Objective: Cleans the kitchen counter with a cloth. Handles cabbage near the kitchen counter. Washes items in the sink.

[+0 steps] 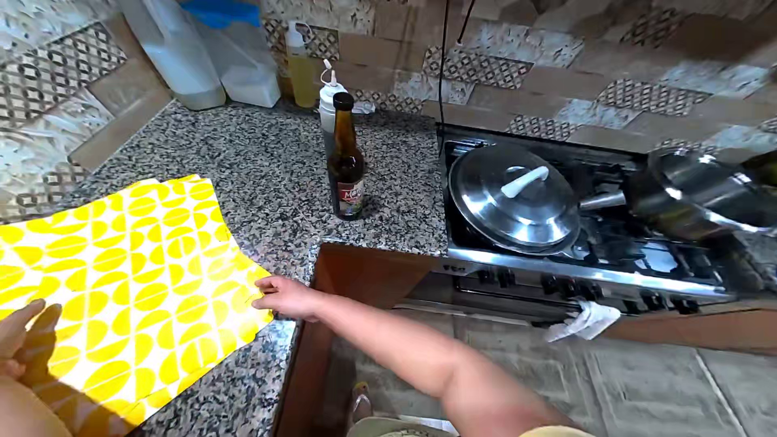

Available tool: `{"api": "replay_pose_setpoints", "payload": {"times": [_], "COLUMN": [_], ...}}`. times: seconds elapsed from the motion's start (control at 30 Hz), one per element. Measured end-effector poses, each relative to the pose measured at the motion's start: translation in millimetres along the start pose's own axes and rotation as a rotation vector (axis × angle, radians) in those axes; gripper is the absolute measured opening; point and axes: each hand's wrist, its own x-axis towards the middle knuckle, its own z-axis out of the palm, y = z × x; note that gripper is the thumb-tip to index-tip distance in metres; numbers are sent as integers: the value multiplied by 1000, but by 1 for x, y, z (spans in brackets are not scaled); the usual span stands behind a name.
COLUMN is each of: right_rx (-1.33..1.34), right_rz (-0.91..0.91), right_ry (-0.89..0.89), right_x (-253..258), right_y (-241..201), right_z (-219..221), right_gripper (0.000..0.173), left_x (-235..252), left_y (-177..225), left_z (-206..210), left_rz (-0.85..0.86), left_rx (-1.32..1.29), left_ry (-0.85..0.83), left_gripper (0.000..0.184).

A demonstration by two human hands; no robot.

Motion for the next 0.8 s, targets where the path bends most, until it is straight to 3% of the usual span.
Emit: {"api": "replay_pose_setpoints", "payload": {"times": [0.03, 0.07, 0.1, 0.13, 0.2, 0.3, 0.37, 0.5, 0.67, 0.73, 0.8], "right_rx": [26, 48, 73, 104, 166, 259, 364, 444, 460, 517, 537], "right_rz": [0, -2, -5, -10, -43, -64, -9, 111, -15, -75, -81], "right_ry": [6, 12, 16, 40, 163, 414, 485, 385, 384, 391, 419], "right_x": [-5, -9, -12, -15, -20, -37, -49, -56, -49, -51, -57], "right_y": [1, 3, 6, 9, 20, 38, 46, 57, 64, 67, 69], "right_z": [1, 1, -1, -2, -3, 0, 2, 12, -7, -19, -34], "right_gripper": [58, 57, 55, 54, 53, 59, 62, 57, 48, 34, 35], "left_x": [8, 20, 40, 51, 53, 42, 38, 13, -28, -54, -82], "left_y": [-15, 4, -7, -23, -30, -5, 3, 19, 41, 47, 55], "left_z": [2, 23, 21, 14, 7, 17, 25, 50, 106, 126, 138], "left_rz": [-58, -470, -652, -705, -694, -690, -691, -664, -674, -661, -632], "left_rx": [-67, -41, 74, 89, -4, -70, -160, -258, -363, -309, -248], "left_ry": [-12, 211, 232, 190, 112, 133, 158, 169, 134, 103, 29], "left_gripper": [44, 33, 29, 37, 57, 48, 44, 56, 55, 54, 50]}}
